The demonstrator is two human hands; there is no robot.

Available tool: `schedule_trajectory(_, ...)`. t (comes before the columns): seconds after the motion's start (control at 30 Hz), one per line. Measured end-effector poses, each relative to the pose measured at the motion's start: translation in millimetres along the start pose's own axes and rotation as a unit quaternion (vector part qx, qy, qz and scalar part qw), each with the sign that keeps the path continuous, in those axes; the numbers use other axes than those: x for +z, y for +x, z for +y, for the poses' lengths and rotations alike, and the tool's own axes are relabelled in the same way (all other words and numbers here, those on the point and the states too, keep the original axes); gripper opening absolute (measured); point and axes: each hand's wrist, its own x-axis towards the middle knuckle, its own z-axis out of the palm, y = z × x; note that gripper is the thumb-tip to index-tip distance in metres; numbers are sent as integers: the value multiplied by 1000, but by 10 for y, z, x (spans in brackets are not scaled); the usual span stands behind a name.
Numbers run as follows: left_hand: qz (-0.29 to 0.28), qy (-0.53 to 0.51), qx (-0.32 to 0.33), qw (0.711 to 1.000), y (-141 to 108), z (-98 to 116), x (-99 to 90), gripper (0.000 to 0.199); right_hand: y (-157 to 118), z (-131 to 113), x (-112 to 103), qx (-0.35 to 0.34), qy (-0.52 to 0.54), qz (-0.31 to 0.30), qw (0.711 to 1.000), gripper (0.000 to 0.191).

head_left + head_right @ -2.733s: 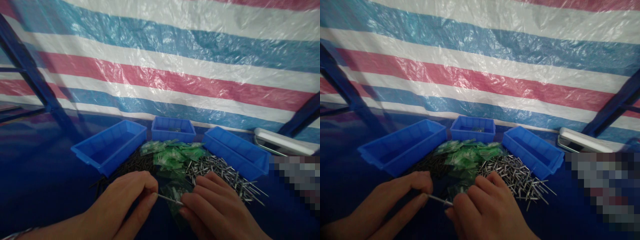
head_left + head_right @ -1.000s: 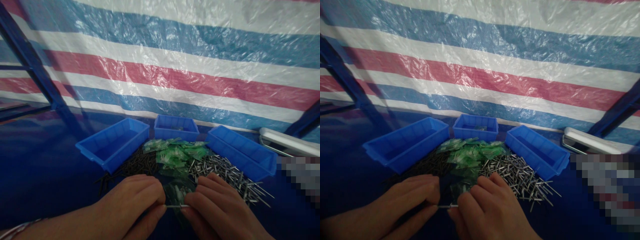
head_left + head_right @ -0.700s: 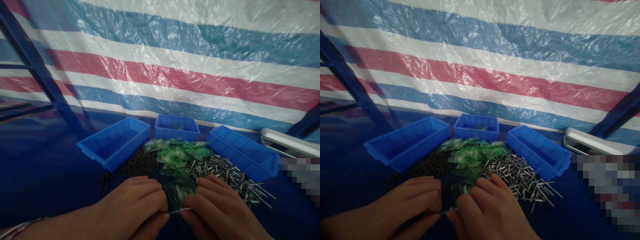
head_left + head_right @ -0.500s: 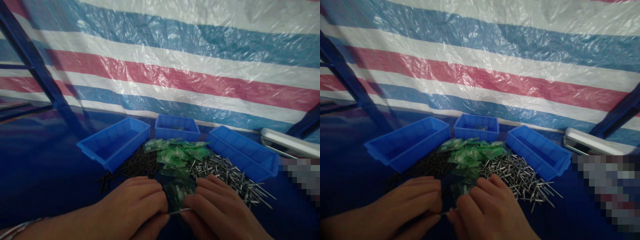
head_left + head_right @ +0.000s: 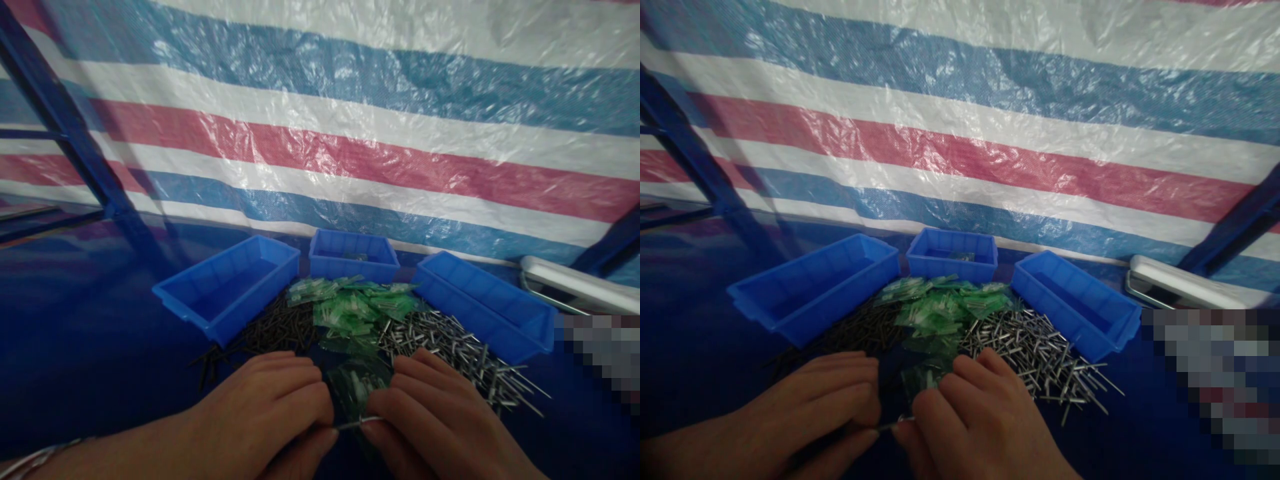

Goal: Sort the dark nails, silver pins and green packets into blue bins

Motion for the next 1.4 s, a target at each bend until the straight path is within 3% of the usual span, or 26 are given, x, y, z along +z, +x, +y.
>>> schedule_trajectory(0.17,26,-29,5,999,31,-30,26,21,-21,15,-20,3,10,-28,1000,38)
schedule_trajectory(0.37,87,-53,14,995,29,-22,57,24,31,-14,-21,-6,-20,27,999,48)
schedule_trajectory(0.53,87,-27,-6,996,-13,19,52,23,6,6,6,6,-10,-15,1000,44)
schedule_trajectory(0.6,114,-22,-14,993,-25,17,46,20,-17,19,7,6,-5,-23,1000,42)
schedule_trajectory(0.63,83,-15,-34,996,-26,12,42,21,-27,24,6,6,-4,-23,1000,42)
schedule_trajectory(0.9,100,26,-39,994,-30,1,34,16,-14,39,9,10,-3,-48,999,42)
schedule_trajectory(1.07,126,40,-35,991,-64,35,30,15,21,29,34,-11,-34,28,999,50)
schedule_trajectory(1.1,123,45,-36,991,-66,40,25,16,23,29,35,-2,-39,2,999,49)
schedule_trajectory(1.4,140,61,-27,988,-18,30,34,18,-16,35,1,9,-21,-39,999,43)
